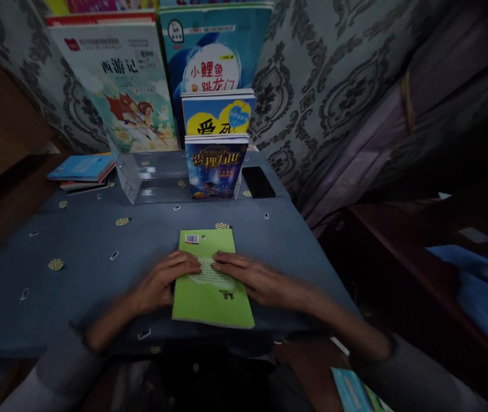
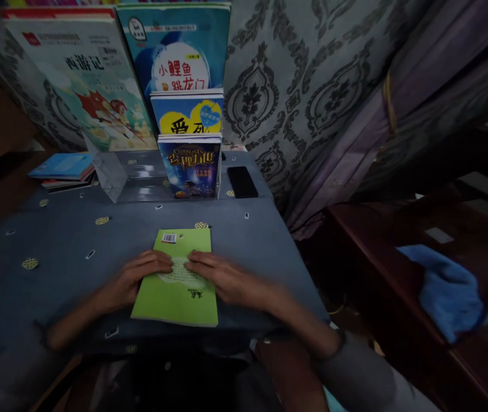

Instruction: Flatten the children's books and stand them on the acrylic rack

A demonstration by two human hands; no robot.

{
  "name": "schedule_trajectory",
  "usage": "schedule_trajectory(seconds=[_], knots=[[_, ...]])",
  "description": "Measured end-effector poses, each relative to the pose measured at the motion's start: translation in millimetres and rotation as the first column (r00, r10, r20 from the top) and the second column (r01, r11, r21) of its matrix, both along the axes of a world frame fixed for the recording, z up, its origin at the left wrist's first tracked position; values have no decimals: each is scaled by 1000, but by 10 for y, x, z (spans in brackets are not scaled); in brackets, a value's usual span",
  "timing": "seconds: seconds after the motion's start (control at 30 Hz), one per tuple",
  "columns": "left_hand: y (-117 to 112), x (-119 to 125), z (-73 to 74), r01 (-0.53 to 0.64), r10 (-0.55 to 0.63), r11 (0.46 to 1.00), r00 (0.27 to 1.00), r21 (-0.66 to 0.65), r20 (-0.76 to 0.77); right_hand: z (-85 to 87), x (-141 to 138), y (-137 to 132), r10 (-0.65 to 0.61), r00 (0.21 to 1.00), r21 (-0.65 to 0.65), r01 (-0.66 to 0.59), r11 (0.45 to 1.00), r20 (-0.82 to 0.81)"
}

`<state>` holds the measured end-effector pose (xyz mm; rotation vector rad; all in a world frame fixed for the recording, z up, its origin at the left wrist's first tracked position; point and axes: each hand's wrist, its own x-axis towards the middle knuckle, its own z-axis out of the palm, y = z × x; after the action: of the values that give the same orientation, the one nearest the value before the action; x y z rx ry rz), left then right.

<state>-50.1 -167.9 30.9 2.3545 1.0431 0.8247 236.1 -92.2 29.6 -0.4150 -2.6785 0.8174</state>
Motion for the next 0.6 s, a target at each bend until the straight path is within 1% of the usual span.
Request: schedule_trajectory(seconds=[0.07, 0.13, 0.17, 0.3, 0.37, 0.4, 0.47, 0.6], knots=[[-26, -19, -28, 43, -41, 998, 998, 52, -43, 127, -52, 69, 59, 997, -50, -57, 997, 40], [-53, -30, -58, 76, -68, 993, 994, 93, -86, 193, -249, 95, 95, 995, -96, -91, 991, 31], [-68, -33, -74, 74, -63, 992, 993, 104, -104, 200, -397, 88, 81, 997, -110, -78, 991, 19], [-131, -48, -145, -19, 35, 996, 980, 84, -195, 128, -1058, 7, 17, 1000, -172, -20, 985, -15], [-150, -55, -166, -42, 59, 996, 970, 75, -237, 77, -1258, -5, -22, 1000, -199, 24, 980, 13], [-153, -57, -170, -39, 56, 996, 966, 74, -252, 52, -1303, 6, -47, 998, -200, 53, 978, 35], [-149, -57, -170, -17, 41, 996, 964, 91, -264, -3, -1296, 63, -111, 990, -173, 124, 977, 82], [-125, -66, -184, 18, 21, 987, 970, 157, -240, -150, -1046, 256, -258, 959, -61, 266, 962, 115]])
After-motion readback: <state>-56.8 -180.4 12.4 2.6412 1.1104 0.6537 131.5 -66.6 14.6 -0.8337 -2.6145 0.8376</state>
